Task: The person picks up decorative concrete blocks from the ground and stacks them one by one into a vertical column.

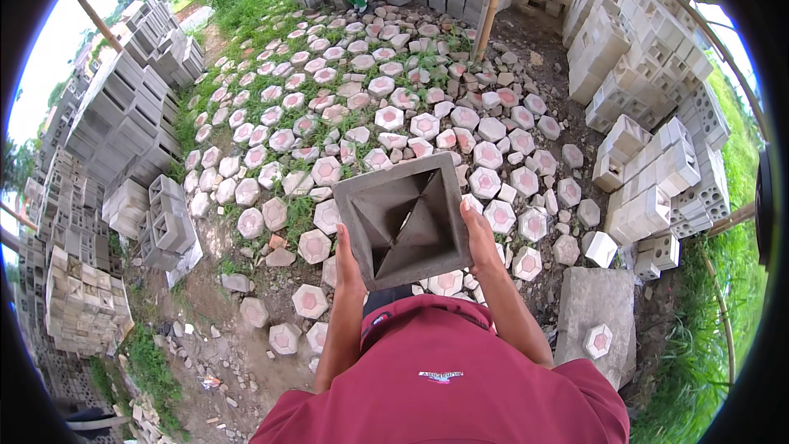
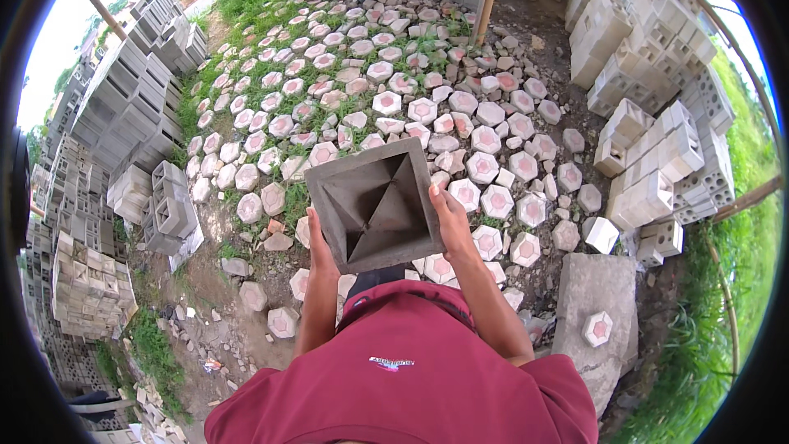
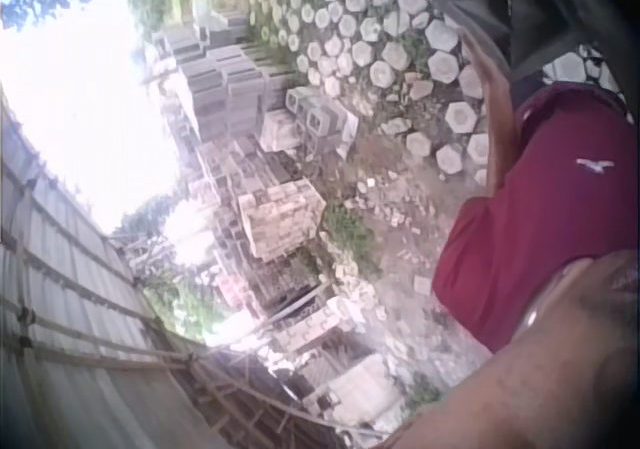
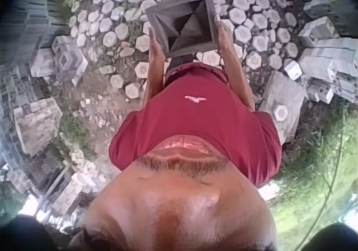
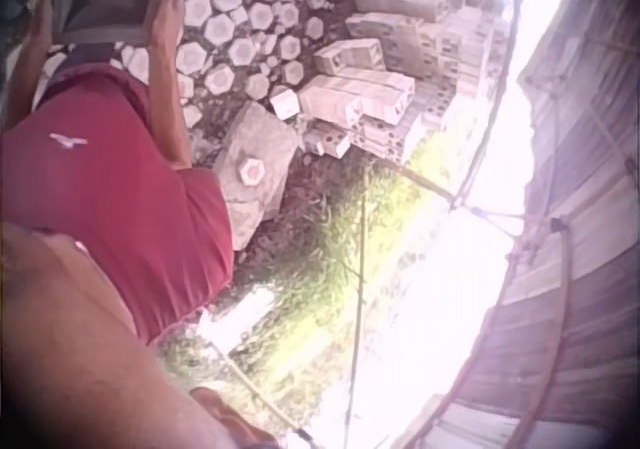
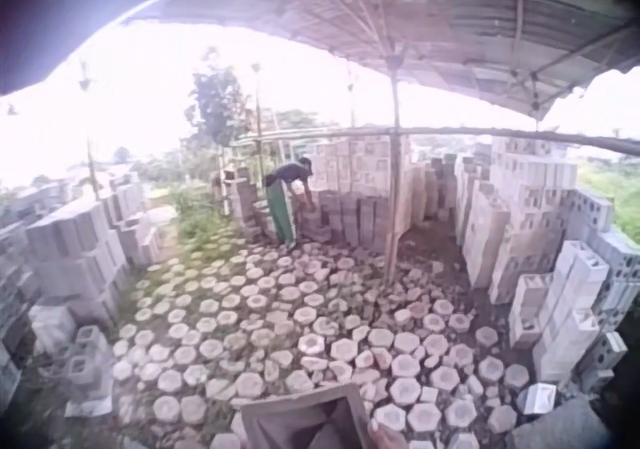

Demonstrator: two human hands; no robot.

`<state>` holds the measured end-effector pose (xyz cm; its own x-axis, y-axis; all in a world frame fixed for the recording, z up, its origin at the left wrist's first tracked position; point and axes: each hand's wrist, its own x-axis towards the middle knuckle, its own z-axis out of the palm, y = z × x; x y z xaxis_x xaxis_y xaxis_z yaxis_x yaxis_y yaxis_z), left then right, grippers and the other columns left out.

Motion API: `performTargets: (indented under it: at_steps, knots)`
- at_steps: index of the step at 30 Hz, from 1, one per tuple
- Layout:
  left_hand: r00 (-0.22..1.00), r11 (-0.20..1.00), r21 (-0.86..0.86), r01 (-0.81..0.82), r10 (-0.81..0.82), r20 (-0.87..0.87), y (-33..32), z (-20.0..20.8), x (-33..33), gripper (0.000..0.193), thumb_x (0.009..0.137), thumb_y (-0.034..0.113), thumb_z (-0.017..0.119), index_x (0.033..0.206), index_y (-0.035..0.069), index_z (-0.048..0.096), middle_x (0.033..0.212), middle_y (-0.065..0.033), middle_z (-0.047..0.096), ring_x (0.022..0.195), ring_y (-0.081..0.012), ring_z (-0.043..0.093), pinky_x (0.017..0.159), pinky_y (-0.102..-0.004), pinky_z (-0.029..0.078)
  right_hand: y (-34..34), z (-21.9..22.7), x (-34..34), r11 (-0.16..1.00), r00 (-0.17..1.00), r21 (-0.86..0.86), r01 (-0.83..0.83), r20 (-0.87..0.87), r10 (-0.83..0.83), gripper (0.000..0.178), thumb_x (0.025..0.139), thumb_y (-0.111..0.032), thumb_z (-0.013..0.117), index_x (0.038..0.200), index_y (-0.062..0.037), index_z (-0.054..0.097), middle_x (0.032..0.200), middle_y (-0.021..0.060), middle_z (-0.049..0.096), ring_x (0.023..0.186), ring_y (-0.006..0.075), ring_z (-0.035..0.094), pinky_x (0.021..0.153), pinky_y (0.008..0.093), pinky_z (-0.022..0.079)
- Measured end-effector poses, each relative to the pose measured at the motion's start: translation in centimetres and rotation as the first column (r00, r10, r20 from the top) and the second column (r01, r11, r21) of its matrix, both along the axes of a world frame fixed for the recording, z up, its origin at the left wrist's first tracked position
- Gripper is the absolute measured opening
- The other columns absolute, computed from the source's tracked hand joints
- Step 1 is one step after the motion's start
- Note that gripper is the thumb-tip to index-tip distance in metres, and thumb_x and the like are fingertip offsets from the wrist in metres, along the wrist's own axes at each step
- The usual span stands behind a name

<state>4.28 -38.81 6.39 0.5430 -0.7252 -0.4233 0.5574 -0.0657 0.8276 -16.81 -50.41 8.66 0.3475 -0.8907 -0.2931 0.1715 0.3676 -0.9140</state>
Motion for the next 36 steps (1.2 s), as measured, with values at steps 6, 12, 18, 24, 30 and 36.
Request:
performTargets:
  at_steps: [6, 12, 18, 24, 30, 36]
  knots:
    - [1.000, 0.998, -0.064, 0.022, -0.022, -0.002, -7.9, -3.7, 6.3, 0.087, 0.090, 0.068, 0.044, 0.148, 0.006, 0.028, 0.145, -0.0134, 0.040, 0.132, -0.0285, 0.041, 0.107, -0.0430, 0.035, -7.0, -0.9, 5.0, 1.000, 0.999, 0.028, 0.012, 0.042, -0.013, 0.068, 0.094, -0.051, 0.053, 0.129, 0.0073, 0.051, 0.122, 0.0130, 0.058, 0.110, 0.0186, 0.056, 0.093, 0.0313, 0.044]
    - [0.984, 0.989, -0.116, 0.090, -0.106, -0.141, -14.6, 0.7, 12.1, 0.085, 0.091, 0.068, 0.041, 0.147, 0.005, 0.029, 0.143, -0.0148, 0.041, 0.129, -0.0300, 0.044, 0.105, -0.0443, 0.038, -12.1, 1.5, 11.2, 0.997, 0.996, 0.006, 0.080, 0.032, -0.080, 0.070, 0.093, -0.054, 0.054, 0.131, 0.0047, 0.051, 0.122, 0.0139, 0.058, 0.110, 0.0193, 0.056, 0.093, 0.0324, 0.044]
    - [0.986, 0.976, -0.145, 0.165, -0.169, -0.014, -19.1, -0.9, 17.5, 0.085, 0.092, 0.067, 0.040, 0.147, 0.004, 0.029, 0.143, -0.0156, 0.041, 0.128, -0.0309, 0.046, 0.105, -0.0451, 0.040, -15.5, 2.9, 14.6, 0.995, 0.993, 0.012, 0.101, 0.053, -0.101, 0.070, 0.093, -0.053, 0.054, 0.132, 0.0052, 0.051, 0.124, 0.0149, 0.057, 0.113, 0.0203, 0.054, 0.095, 0.0324, 0.043]
    - [0.971, 0.957, -0.181, 0.228, -0.236, -0.026, -23.1, 0.7, 18.5, 0.087, 0.091, 0.068, 0.041, 0.148, 0.004, 0.027, 0.145, -0.0150, 0.040, 0.129, -0.0301, 0.045, 0.105, -0.0439, 0.040, -19.6, 2.4, 15.7, 0.994, 0.994, -0.006, 0.109, 0.000, -0.109, 0.070, 0.092, -0.054, 0.054, 0.131, 0.0042, 0.053, 0.124, 0.0131, 0.057, 0.112, 0.0196, 0.054, 0.094, 0.0325, 0.042]
    - [0.987, 0.984, -0.111, 0.137, -0.145, -0.065, -27.3, 4.1, 18.6, 0.088, 0.090, 0.069, 0.042, 0.148, 0.004, 0.027, 0.145, -0.0141, 0.039, 0.130, -0.0288, 0.044, 0.107, -0.0424, 0.038, -24.5, 1.6, 17.7, 0.996, 0.995, 0.009, 0.091, 0.042, -0.091, 0.069, 0.093, -0.054, 0.055, 0.130, 0.0041, 0.053, 0.121, 0.0121, 0.059, 0.110, 0.0184, 0.055, 0.093, 0.0316, 0.043]
    - [0.997, 0.992, -0.106, 0.064, -0.058, 0.052, -34.5, -0.4, 22.0, 0.092, 0.091, 0.064, 0.046, 0.148, -0.004, 0.022, 0.154, -0.0152, 0.026, 0.142, -0.0252, 0.025, 0.115, -0.0378, 0.017, -33.4, 0.3, 19.9, 1.000, 0.997, 0.022, 0.005, 0.073, -0.007, 0.066, 0.092, -0.052, 0.057, 0.129, 0.0029, 0.054, 0.116, 0.0077, 0.061, 0.105, 0.0141, 0.056, 0.089, 0.0293, 0.045]
